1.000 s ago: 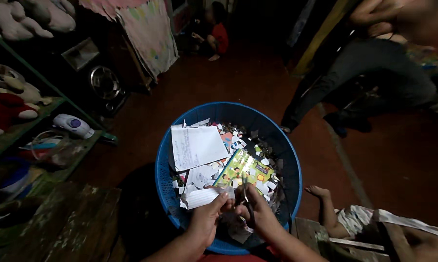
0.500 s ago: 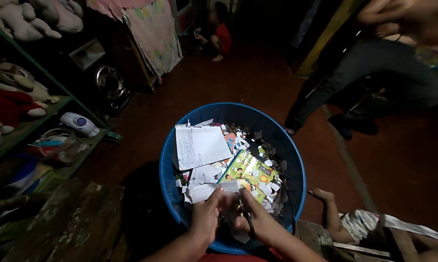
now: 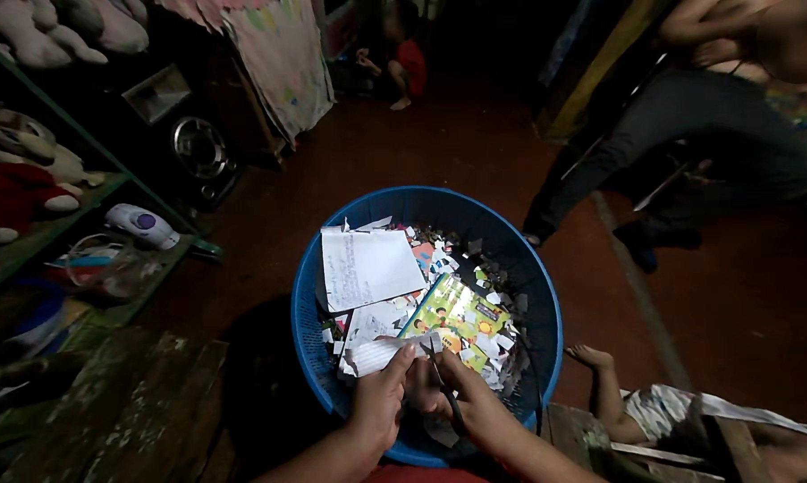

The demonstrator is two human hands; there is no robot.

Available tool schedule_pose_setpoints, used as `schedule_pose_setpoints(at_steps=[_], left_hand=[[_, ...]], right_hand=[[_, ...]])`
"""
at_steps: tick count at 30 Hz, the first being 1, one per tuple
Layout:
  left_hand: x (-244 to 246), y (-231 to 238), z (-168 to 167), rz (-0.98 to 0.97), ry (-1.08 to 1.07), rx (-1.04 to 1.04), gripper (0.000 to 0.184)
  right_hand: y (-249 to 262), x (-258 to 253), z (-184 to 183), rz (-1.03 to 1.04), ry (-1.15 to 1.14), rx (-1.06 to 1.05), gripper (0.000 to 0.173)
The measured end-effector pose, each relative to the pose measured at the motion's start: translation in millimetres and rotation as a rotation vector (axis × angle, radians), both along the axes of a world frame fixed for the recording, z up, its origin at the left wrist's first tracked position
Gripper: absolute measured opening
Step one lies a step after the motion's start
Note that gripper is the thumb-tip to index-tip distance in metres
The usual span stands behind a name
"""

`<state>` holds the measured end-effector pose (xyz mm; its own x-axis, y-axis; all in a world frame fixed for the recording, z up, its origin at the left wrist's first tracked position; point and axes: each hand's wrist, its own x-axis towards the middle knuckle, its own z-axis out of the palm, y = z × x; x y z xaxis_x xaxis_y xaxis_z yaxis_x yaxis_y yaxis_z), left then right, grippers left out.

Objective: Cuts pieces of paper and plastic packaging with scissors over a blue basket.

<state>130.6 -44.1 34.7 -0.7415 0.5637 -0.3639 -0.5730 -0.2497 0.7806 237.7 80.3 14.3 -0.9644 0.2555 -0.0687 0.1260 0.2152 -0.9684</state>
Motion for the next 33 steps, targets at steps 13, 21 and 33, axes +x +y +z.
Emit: schedule_pose_setpoints(at_steps=[13,21,33], left_hand=[[1.5,-0.9,0.6,-0.101,0.022,-0.060,0.010],[3.7,-2.2,1.8,-0.160,0.032,-0.083,0.011],[5.5,-0.3,4.8,-0.103,-0.001,-0.047,0.013]], right_hand=[[-0.4,1.7,3.1,-0.106,0.002,-0.046,0.069],[1.2,0.0,1.2,-0.209,0.154,-0.072,0.060],[3.0,-0.4,5.9,-0.346,0.238,-0.226,0.040]])
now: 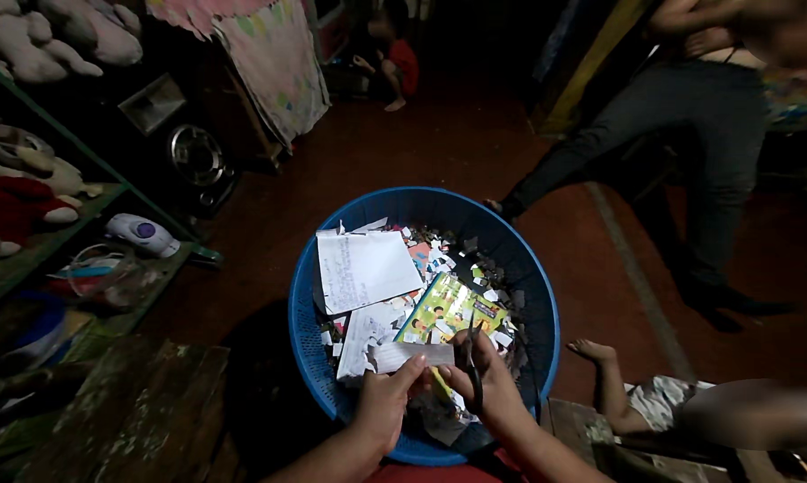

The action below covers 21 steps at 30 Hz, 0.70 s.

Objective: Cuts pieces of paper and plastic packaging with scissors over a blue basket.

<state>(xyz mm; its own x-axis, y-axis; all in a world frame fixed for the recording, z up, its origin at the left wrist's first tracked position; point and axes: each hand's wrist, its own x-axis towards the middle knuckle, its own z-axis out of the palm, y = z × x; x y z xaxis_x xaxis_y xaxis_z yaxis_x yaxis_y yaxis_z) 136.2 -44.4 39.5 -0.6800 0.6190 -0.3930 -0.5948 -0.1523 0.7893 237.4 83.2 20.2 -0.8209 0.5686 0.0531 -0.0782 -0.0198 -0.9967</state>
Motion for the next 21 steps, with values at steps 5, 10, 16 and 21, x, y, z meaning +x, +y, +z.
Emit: schedule_pose_setpoints(at_steps=[5,10,16,21], left_hand=[[-4.3,3.3,1.1,0.112,-0.017,-0.006,0.008],[-4.9,1.7,-1.1,0.126,-0.027,0.012,0.010],[-2.3,0.0,-3.5,0.058,0.035,0.000,0.011],[-2.4,0.6,-3.4,0.064,0.055,-0.003,0.010]], right_hand=[[1.3,1.7,-4.3,0.279,-0.212,0.143,0.081],[1.0,1.6,-5.4,0.380,-0.247,0.212,0.083],[-1.4,1.1,-6.4,0.322,-0.235,0.191,0.074],[-1.8,3.5,-2.6,0.239,-0.250,0.201,0.054]])
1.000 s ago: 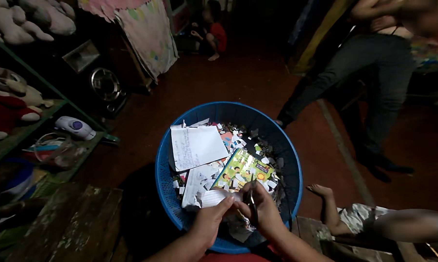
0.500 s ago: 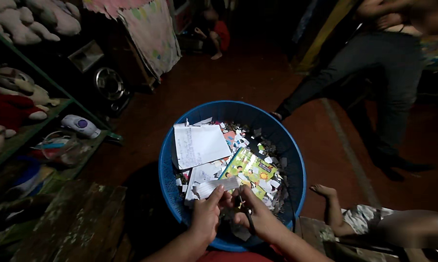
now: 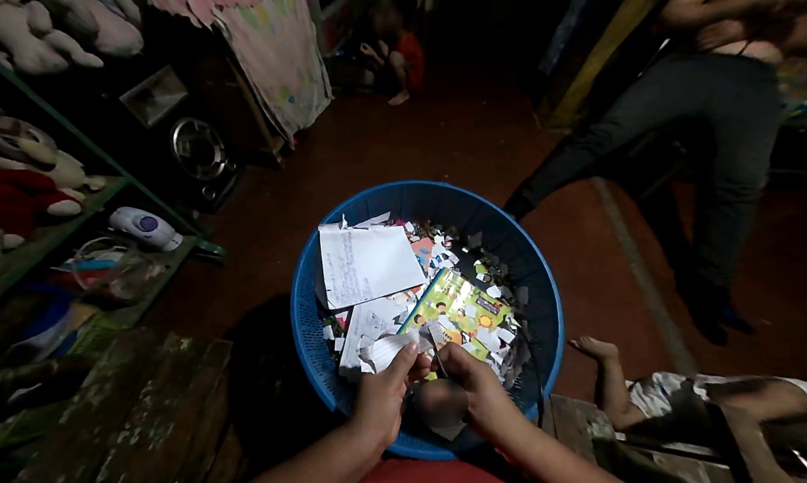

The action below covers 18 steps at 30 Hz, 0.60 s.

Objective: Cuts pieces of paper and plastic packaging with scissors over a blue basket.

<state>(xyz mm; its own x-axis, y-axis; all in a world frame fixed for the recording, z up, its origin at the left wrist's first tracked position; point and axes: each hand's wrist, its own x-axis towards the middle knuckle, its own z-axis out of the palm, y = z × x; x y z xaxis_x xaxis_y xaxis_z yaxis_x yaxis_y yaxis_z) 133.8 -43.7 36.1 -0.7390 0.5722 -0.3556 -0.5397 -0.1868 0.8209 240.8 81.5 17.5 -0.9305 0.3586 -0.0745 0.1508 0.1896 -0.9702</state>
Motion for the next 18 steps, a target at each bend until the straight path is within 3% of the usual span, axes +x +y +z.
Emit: schedule_pose_setpoints(at_steps=[3,7,11,13,18], left_hand=[[0.2,0.5,0.2,0.001,-0.003,-0.003,0.009],[2.2,-0.7,3.0,-0.038,0.002,-0.047,0.012],[1.8,-0.3,2.0,-0.043,0.026,-0.045,0.010],[1.3,0.3,2.6,-0.031,0.017,-0.058,0.009],[-1.7,2.0,0.8,0.014,-0.006,-0.048,0.010]], right_hand=[[0.8,-0.2,0.2,-0.012,-0.004,-0.045,0.053],[4.4,-2.1,-1.4,0.039,-0.037,-0.089,0.086],[4.2,-1.4,1.9,-0.044,-0.011,-0.133,0.056],[3.1,-0.4,3.8,-0.045,-0.015,-0.144,0.051],[4.9,-2.6,-0.8,0.120,-0.056,-0.036,0.081]])
